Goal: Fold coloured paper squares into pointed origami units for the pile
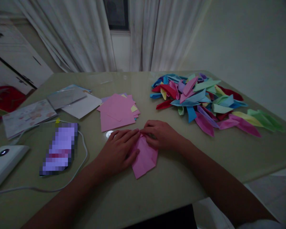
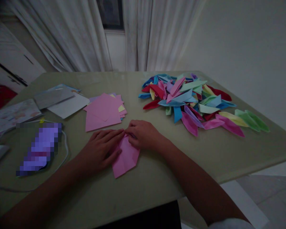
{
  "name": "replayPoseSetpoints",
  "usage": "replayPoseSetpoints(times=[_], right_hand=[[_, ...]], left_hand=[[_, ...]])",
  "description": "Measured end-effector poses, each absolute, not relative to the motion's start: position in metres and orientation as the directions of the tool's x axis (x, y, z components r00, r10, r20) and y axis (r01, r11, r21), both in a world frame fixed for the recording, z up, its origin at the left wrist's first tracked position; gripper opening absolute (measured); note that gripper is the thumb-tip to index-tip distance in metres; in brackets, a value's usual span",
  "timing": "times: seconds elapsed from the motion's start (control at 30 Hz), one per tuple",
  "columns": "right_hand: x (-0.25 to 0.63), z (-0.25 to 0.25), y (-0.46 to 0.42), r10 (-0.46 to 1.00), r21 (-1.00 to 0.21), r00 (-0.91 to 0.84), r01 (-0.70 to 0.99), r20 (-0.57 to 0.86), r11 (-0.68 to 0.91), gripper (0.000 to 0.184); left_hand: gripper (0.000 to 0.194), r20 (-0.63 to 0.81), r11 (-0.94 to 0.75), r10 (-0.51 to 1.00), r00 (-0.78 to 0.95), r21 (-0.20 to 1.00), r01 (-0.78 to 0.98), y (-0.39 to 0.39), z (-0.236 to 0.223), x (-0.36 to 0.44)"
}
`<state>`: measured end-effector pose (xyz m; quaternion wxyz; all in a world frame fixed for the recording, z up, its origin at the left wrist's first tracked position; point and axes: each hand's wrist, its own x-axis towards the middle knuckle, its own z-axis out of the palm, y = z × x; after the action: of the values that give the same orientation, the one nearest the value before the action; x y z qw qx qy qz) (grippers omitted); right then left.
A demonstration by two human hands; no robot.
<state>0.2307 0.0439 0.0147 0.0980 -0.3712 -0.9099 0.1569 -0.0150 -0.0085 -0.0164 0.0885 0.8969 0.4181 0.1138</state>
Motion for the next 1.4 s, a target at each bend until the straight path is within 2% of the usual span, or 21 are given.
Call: replayPoseSetpoints(times=[0.27,0.47,0.87,1.03,1.13,1.23,1.33,1.4], right_hand=[[0.233,0.021,0.045,0.698,-0.294,-0.716,0.667,0.002,0.685,0.026],[0.241,0.035,0.043,0.713,-0.228,-0.697,0.708,-0.075,0.668,0.018],[0.235,0.023,0.045,0.742,-0.359,-0.67,0.696,-0.014,0.622,0.025],[0.238,0.021,0.05,0.776,-0.305,-0.629,0.747,-0.04,0.59,0.026],[0.239,0.025,0.05,0.795,-0.279,-0.604,0.774,-0.054,0.568,0.023],[0.238,0.03,0.049,0.806,-0.229,-0.588,0.795,-0.069,0.561,0.022],[0.236,0.032,0.049,0.831,-0.158,-0.551,0.83,-0.081,0.535,0.037],[0.235,0.031,0.049,0.84,-0.119,-0.538,0.841,-0.074,0.528,0.046]], left_hand=[[0.057,0.154,-0.64,0.767,0.623,0.253,0.726,-0.009,-0.015,-0.014],[0.053,0.157,-0.625,0.778,0.608,0.279,0.729,-0.009,-0.014,-0.013],[0.062,0.206,-0.645,0.763,0.613,0.32,0.695,-0.009,-0.018,-0.018],[0.027,0.275,-0.666,0.742,0.611,0.403,0.628,-0.004,-0.008,-0.021],[0.029,0.26,-0.599,0.798,0.544,0.449,0.663,0.001,-0.005,-0.023],[0.021,0.256,-0.49,0.872,0.418,0.47,0.734,0.004,-0.008,-0.026],[0.037,0.218,-0.366,0.93,0.296,0.466,0.805,0.007,-0.012,-0.03],[0.04,0.185,-0.304,0.952,0.245,0.461,0.833,0.008,-0.013,-0.03]])
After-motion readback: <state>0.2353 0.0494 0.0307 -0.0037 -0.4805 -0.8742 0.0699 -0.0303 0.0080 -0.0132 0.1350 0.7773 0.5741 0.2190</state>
